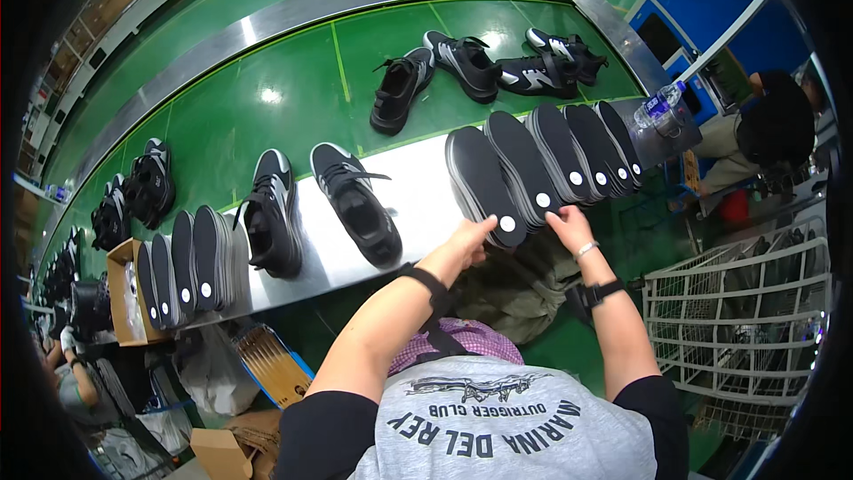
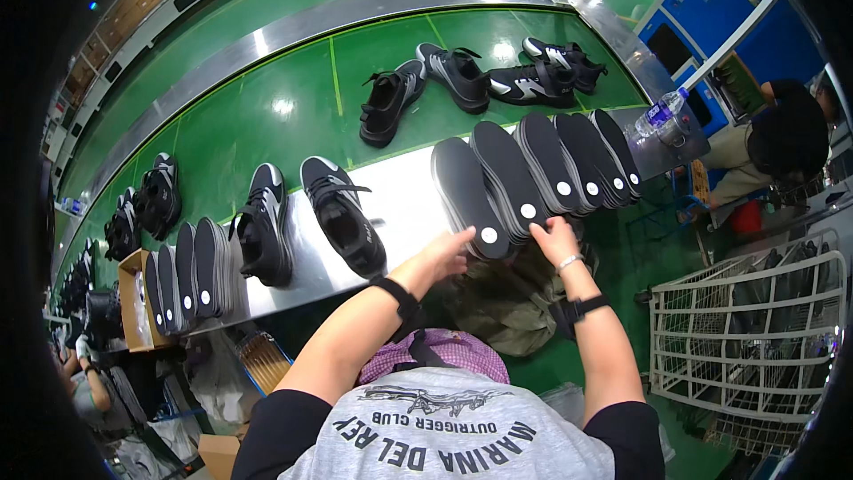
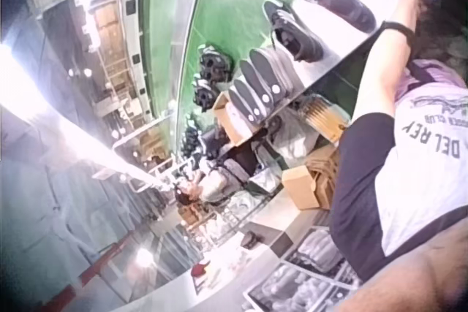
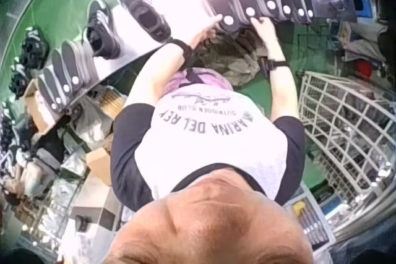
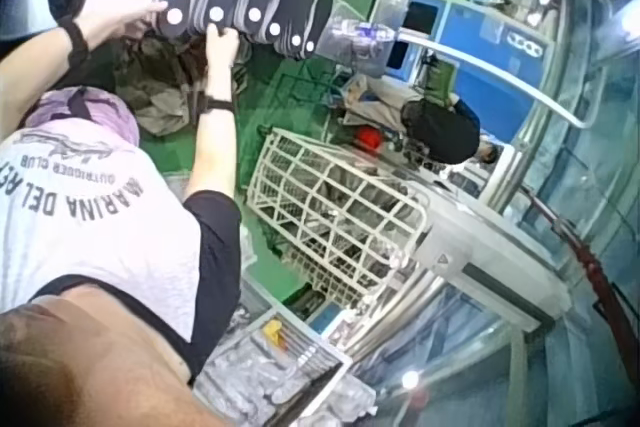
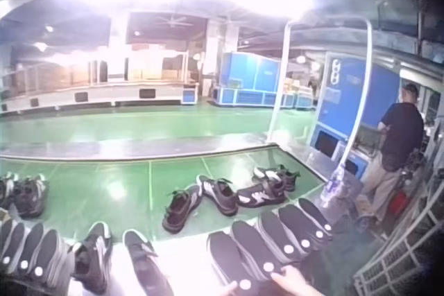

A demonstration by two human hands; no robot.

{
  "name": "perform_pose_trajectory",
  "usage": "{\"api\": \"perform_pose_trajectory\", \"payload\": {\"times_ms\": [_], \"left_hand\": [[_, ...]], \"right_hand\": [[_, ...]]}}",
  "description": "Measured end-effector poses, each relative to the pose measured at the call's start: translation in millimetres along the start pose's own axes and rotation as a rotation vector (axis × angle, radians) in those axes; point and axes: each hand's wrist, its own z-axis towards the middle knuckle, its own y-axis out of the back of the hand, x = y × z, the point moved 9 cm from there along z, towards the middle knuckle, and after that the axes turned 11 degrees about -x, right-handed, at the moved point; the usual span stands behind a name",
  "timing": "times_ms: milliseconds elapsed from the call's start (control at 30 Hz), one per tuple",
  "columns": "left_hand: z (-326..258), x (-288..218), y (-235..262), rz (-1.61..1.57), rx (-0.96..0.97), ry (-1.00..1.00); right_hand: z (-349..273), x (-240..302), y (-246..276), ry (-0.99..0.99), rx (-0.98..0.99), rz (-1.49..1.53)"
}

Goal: Inserting insoles into black athletic shoes on a conveyor belt assembly line.

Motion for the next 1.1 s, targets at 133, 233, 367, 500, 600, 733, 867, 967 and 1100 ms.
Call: {"api": "perform_pose_trajectory", "payload": {"times_ms": [133,233,367,500,600,733,867,967,1100], "left_hand": [[-75.3,-12.5,57.3,0.095,0.112,-0.133],[-137.8,-49.4,121.8,0.037,0.255,-0.444],[-192.3,-84.4,307.6,0.050,-0.635,-0.906],[-161.6,-28.8,419.0,-0.072,-0.818,-0.749],[-127.8,-16.1,390.8,-0.065,-0.560,-0.505],[-110.1,-21.5,350.7,-0.008,-0.535,-0.480],[-151.3,-100.1,319.2,0.872,-0.953,-1.089],[-139.9,-112.2,318.7,0.945,-0.837,-1.222],[-144.4,-126.2,334.6,0.647,-0.861,-1.193]], "right_hand": [[-34.4,116.5,21.8,0.374,-0.130,0.094],[-33.2,159.9,-28.6,0.503,-0.076,-0.145],[-18.7,164.1,-72.4,0.256,-0.072,-0.383],[-10.6,164.3,-76.6,0.394,-0.113,-0.282],[-11.7,179.1,-62.4,0.354,-0.119,-0.270],[-18.7,222.5,-27.4,0.458,-0.225,-0.045],[-80.6,300.3,-33.4,0.554,0.116,0.280],[-166.7,377.8,-59.0,1.014,0.359,0.076],[-229.6,401.9,-101.0,1.411,0.576,-0.506]]}}
